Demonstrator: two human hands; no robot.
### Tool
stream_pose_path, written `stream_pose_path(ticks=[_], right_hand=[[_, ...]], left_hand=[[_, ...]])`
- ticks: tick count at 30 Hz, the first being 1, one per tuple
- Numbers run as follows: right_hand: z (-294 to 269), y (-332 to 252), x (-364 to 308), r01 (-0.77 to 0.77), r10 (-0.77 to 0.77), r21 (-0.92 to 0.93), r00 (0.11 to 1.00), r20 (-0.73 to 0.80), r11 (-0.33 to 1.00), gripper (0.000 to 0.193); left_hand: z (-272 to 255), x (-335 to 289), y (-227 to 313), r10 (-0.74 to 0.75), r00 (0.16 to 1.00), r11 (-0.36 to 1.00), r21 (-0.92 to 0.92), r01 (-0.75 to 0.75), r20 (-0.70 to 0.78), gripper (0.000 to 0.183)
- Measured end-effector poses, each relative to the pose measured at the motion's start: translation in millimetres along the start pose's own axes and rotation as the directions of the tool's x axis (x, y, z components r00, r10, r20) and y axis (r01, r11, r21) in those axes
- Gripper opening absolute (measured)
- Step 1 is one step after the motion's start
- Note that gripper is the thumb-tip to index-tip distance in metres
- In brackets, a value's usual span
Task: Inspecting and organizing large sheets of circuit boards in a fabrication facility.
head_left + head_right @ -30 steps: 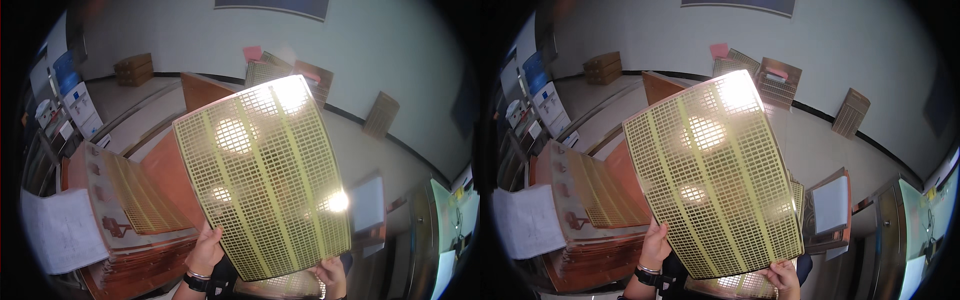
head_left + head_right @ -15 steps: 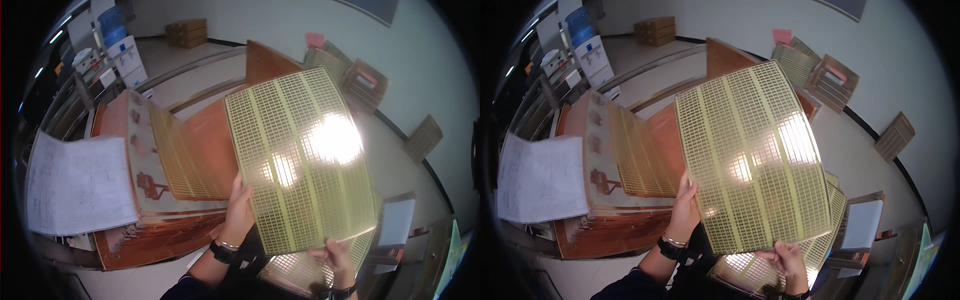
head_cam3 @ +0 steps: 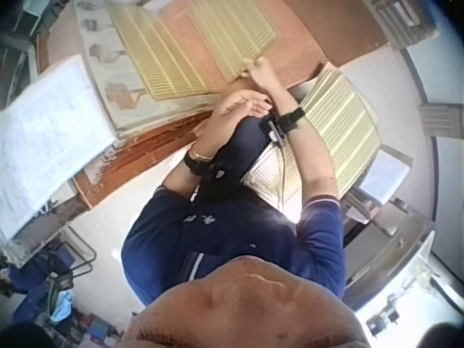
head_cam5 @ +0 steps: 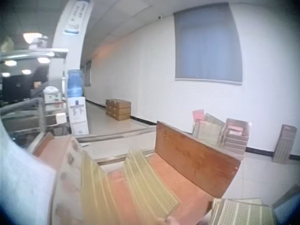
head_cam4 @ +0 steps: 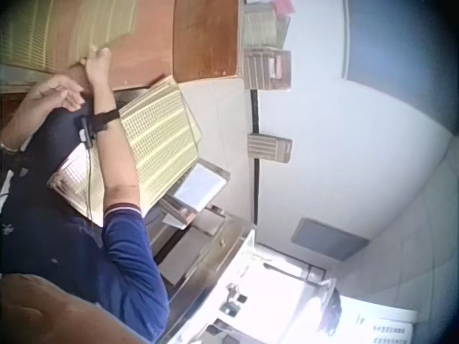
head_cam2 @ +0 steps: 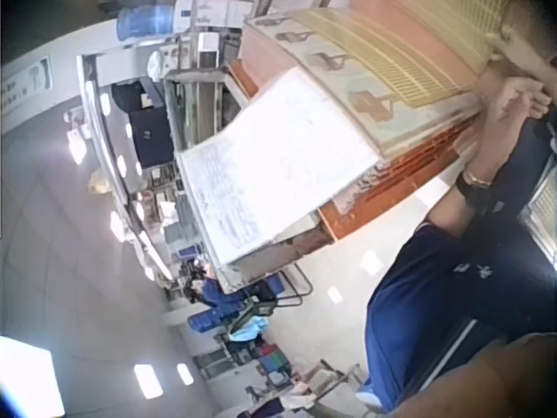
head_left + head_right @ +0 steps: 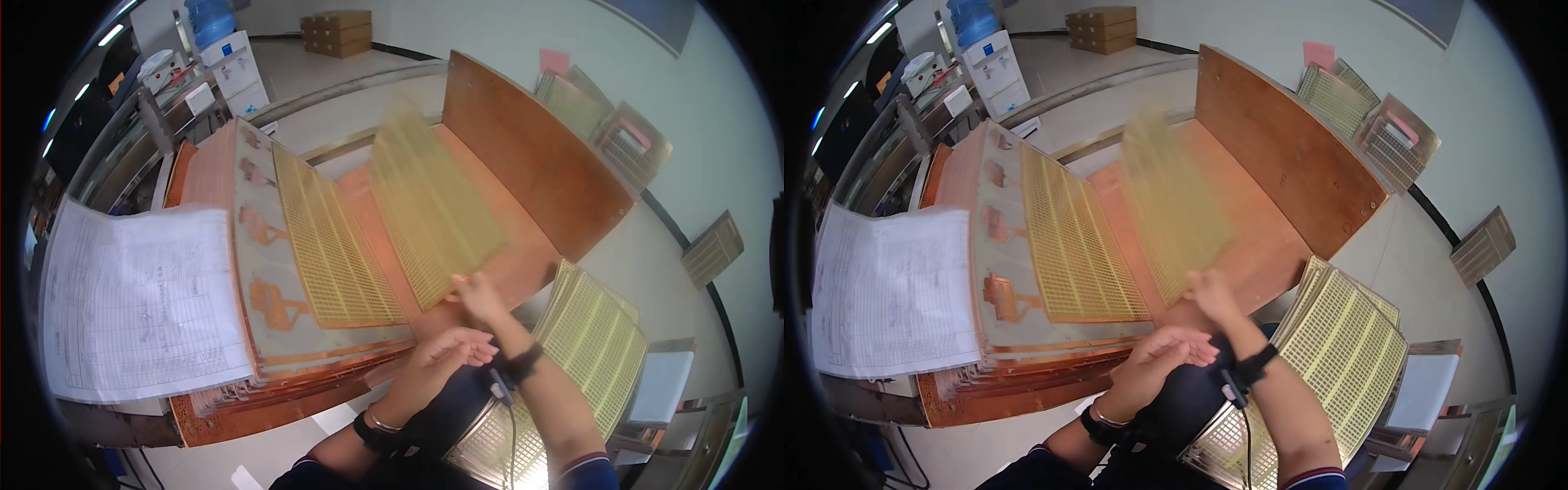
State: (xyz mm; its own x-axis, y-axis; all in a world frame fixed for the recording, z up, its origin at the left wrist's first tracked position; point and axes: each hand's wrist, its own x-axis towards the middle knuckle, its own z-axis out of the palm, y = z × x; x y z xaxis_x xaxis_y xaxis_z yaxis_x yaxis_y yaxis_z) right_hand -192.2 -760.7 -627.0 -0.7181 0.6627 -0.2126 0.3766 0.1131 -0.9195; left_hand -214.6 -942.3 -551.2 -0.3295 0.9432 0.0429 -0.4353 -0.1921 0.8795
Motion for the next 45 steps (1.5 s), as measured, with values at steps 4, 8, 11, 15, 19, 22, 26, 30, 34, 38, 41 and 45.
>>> stream_pose_path(ticks=[4, 8, 11, 15, 19, 22, 26, 30, 34, 38, 41, 45], right_hand=[[44, -12, -10, 0.276, -0.248, -0.033, 0.904, 0.347, 0.961, 0.03], [31, -9, -47, 0.481, -0.528, 0.219, 0.751, 0.398, 0.849, 0.051], [-30, -40, -99, 0.309, -0.324, 0.104, 0.854, 0.406, 0.945, 0.046], [-106, -13, -184, 0.075, -0.079, 0.237, 0.997, 0.005, 0.969, 0.033], [-152, 37, -280, 0.042, 0.029, 0.11, 0.818, -0.575, 0.993, 0.03], [-163, 85, -348, -0.172, -0.068, -0.186, 0.53, -0.845, 0.967, 0.03], [-125, 103, -379, -0.493, -0.18, -0.638, 0.691, -0.7, 0.591, 0.041], [-104, 100, -376, -0.491, -0.097, -0.584, 0.706, -0.702, 0.646, 0.04], [-104, 104, -375, -0.467, -0.109, -0.563, 0.696, -0.71, 0.682, 0.04], [-103, 100, -376, -0.426, -0.123, -0.521, 0.675, -0.727, 0.74, 0.039], [-106, 100, -376, -0.399, -0.112, -0.457, 0.643, -0.757, 0.795, 0.04], [-110, 103, -380, -0.378, -0.175, -0.462, 0.591, -0.787, 0.802, 0.041]], left_hand=[[5, -2, 10, -0.035, 0.988, 0.997, 0.069, 0.025, 0.151, 0.024], [10, -4, 15, -0.02, 0.97, 0.999, 0.048, 0.008, 0.243, 0.019], [8, -5, 0, 0.002, 0.976, 1.0, -0.03, 0.005, 0.217, 0.018], [0, -2, -11, -0.284, 0.948, 0.954, 0.142, 0.264, 0.141, 0.021], [-10, -12, -34, -0.478, 0.865, 0.867, 0.239, 0.437, 0.15, 0.024], [-5, -17, -44, -0.611, 0.767, 0.755, 0.439, 0.488, 0.197, 0.025], [6, -25, -52, -0.612, 0.771, 0.727, 0.511, 0.459, 0.177, 0.025], [17, -28, -47, -0.623, 0.766, 0.722, 0.493, 0.486, 0.159, 0.026], [20, -32, -44, -0.596, 0.796, 0.749, 0.426, 0.506, 0.102, 0.026], [26, -33, -46, -0.609, 0.789, 0.76, 0.349, 0.548, 0.087, 0.027], [36, -29, -56, -0.601, 0.754, 0.799, 0.17, 0.577, 0.266, 0.027], [67, -26, -74, -0.434, 0.888, 0.867, 0.342, 0.364, 0.155, 0.024]])
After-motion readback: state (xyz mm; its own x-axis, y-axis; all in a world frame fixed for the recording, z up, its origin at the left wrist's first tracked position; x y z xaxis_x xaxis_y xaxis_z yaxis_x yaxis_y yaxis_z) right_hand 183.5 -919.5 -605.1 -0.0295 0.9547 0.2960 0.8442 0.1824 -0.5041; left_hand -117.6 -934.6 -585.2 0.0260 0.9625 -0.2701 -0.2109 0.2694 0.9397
